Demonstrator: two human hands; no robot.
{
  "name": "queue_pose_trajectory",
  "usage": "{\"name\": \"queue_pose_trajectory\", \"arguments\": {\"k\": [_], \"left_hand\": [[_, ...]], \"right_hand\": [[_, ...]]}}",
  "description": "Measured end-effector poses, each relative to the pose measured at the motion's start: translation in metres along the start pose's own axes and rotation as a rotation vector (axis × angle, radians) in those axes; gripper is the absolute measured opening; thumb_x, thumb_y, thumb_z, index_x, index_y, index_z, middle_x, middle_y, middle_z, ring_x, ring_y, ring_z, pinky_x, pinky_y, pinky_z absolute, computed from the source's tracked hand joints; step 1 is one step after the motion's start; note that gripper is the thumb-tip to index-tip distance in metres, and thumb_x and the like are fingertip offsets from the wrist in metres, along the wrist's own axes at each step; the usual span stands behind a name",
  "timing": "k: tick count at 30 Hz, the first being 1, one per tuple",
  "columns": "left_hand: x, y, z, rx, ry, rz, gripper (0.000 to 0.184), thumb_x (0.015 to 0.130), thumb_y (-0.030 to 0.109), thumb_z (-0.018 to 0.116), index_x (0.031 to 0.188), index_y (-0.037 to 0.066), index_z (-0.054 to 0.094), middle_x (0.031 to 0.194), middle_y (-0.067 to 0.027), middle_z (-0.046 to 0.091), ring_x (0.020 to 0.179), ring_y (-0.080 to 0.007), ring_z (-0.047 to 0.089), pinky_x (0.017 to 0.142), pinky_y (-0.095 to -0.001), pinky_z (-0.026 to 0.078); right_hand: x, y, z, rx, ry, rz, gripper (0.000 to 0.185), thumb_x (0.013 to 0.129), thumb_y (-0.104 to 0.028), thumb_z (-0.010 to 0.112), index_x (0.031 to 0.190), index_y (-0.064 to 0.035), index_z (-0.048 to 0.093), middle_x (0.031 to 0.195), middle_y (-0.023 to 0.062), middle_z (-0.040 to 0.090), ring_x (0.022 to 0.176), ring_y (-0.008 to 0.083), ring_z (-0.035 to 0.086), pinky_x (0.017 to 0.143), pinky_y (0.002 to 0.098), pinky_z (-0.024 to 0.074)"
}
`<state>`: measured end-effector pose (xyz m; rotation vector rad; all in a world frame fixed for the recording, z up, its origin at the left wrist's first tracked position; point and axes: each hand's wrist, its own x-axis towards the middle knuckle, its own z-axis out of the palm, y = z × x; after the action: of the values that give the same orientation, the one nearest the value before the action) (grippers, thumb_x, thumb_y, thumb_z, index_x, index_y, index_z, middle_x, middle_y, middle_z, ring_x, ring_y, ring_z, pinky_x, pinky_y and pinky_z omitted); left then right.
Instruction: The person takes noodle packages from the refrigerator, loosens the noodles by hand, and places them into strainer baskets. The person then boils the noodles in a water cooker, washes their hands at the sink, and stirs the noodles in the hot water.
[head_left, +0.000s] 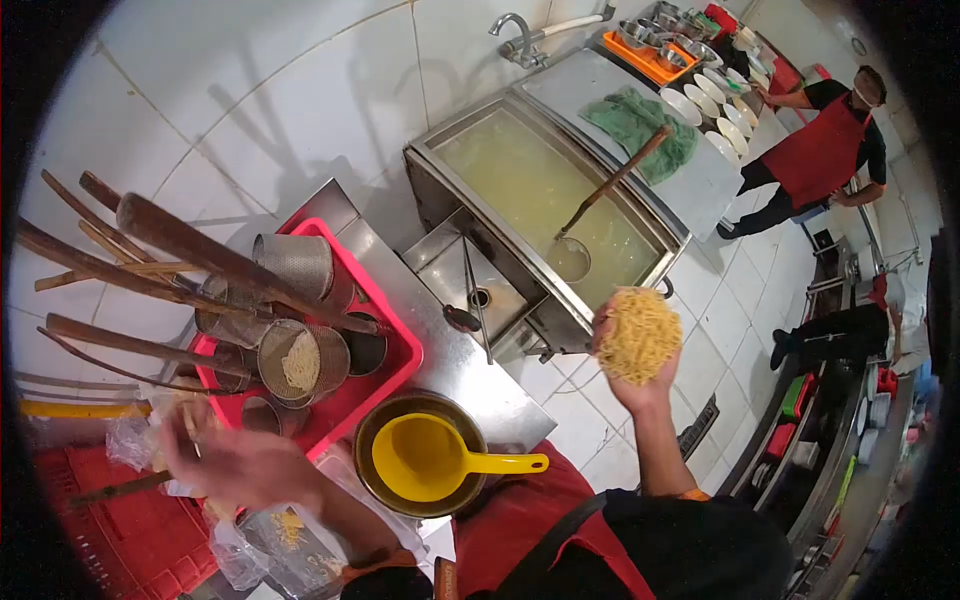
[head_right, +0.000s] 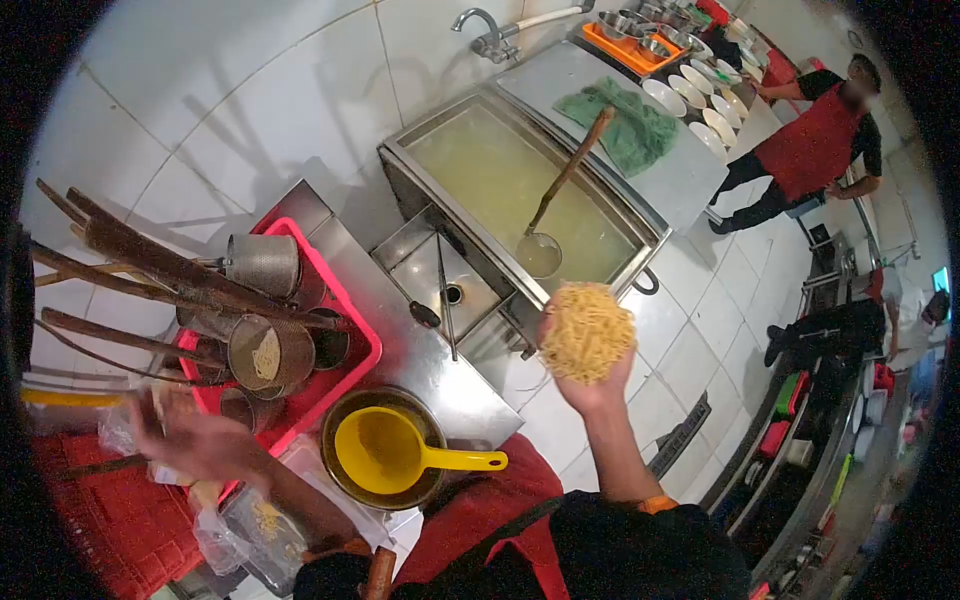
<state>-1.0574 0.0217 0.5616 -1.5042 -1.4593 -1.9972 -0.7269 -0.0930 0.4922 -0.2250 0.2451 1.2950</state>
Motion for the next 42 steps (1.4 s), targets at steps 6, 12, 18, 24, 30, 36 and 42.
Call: {"name": "queue_pose_trajectory", "arguments": {"k": [6,12,18,24,30,36,42], "left_hand": [[-0.031,0.038,0.019,-0.369,-0.080,0.239,0.019,0.077,0.019,0.053,0.079,0.000,0.052,0.080,-0.0175,0.056,0.074,-0.0308,0.057,0.066,-0.0382,0.048],[-0.125,0.150,0.182,-0.902,-0.799,0.032,0.028,0.085,0.007,0.054,0.111,-0.004,0.054,0.105,-0.0199,0.057,0.096,-0.0310,0.057,0.082,-0.0350,0.044],[-0.172,0.168,0.289,-0.626,-1.207,0.059,0.024,0.086,0.014,0.054,0.099,-0.005,0.055,0.082,-0.0204,0.060,0.079,-0.0363,0.058,0.069,-0.0421,0.045],[-0.138,0.230,0.237,-0.662,-1.175,-0.007,0.020,0.091,0.019,0.049,0.089,0.001,0.057,0.053,-0.0111,0.055,0.050,-0.0268,0.059,0.047,-0.0372,0.042],[-0.153,0.234,0.247,-0.722,-0.987,-0.053,0.022,0.091,0.023,0.052,0.094,0.002,0.057,0.053,-0.0095,0.055,0.047,-0.0236,0.058,0.045,-0.0333,0.044],[-0.178,0.208,0.230,-0.410,-1.084,0.332,0.033,0.084,0.030,0.060,0.096,0.000,0.059,0.090,-0.0140,0.061,0.077,-0.0246,0.062,0.064,-0.0344,0.051],[-0.055,0.129,0.025,-0.474,-0.661,0.110,0.015,0.078,0.019,0.062,0.076,0.004,0.062,0.073,-0.0083,0.057,0.062,-0.0198,0.055,0.053,-0.0297,0.042]], "right_hand": [[-0.048,-0.028,-0.018,0.034,-0.006,-0.228,0.039,0.083,-0.029,0.050,0.112,-0.0035,0.054,0.108,0.0151,0.052,0.101,0.0273,0.047,0.086,0.0371,0.0442],[-0.090,-0.049,-0.029,0.010,-0.024,-0.334,0.034,0.086,-0.025,0.044,0.111,-0.0039,0.054,0.109,0.0172,0.054,0.099,0.0297,0.051,0.087,0.0400,0.0451],[-0.102,-0.111,-0.049,0.094,-0.005,-0.325,0.037,0.085,-0.029,0.044,0.112,-0.0043,0.054,0.108,0.0173,0.054,0.100,0.0294,0.050,0.087,0.0394,0.0447],[-0.082,-0.179,-0.072,0.073,0.165,-0.294,0.035,0.085,-0.030,0.046,0.110,-0.0071,0.056,0.110,0.0131,0.055,0.100,0.0295,0.050,0.087,0.0407,0.0443],[-0.055,-0.203,-0.069,0.078,0.188,-0.202,0.033,0.086,-0.027,0.046,0.111,-0.0072,0.056,0.110,0.0138,0.055,0.100,0.0300,0.050,0.086,0.0411,0.0446],[-0.033,-0.198,-0.086,-0.185,0.098,-0.100,0.041,0.088,-0.034,0.044,0.118,-0.0072,0.051,0.113,0.0135,0.055,0.101,0.0292,0.050,0.088,0.0419,0.0438],[-0.012,-0.101,-0.032,-0.109,0.093,0.184,0.043,0.088,-0.037,0.045,0.116,-0.0057,0.052,0.108,0.0143,0.055,0.097,0.0282,0.052,0.084,0.0393,0.0450]]}}
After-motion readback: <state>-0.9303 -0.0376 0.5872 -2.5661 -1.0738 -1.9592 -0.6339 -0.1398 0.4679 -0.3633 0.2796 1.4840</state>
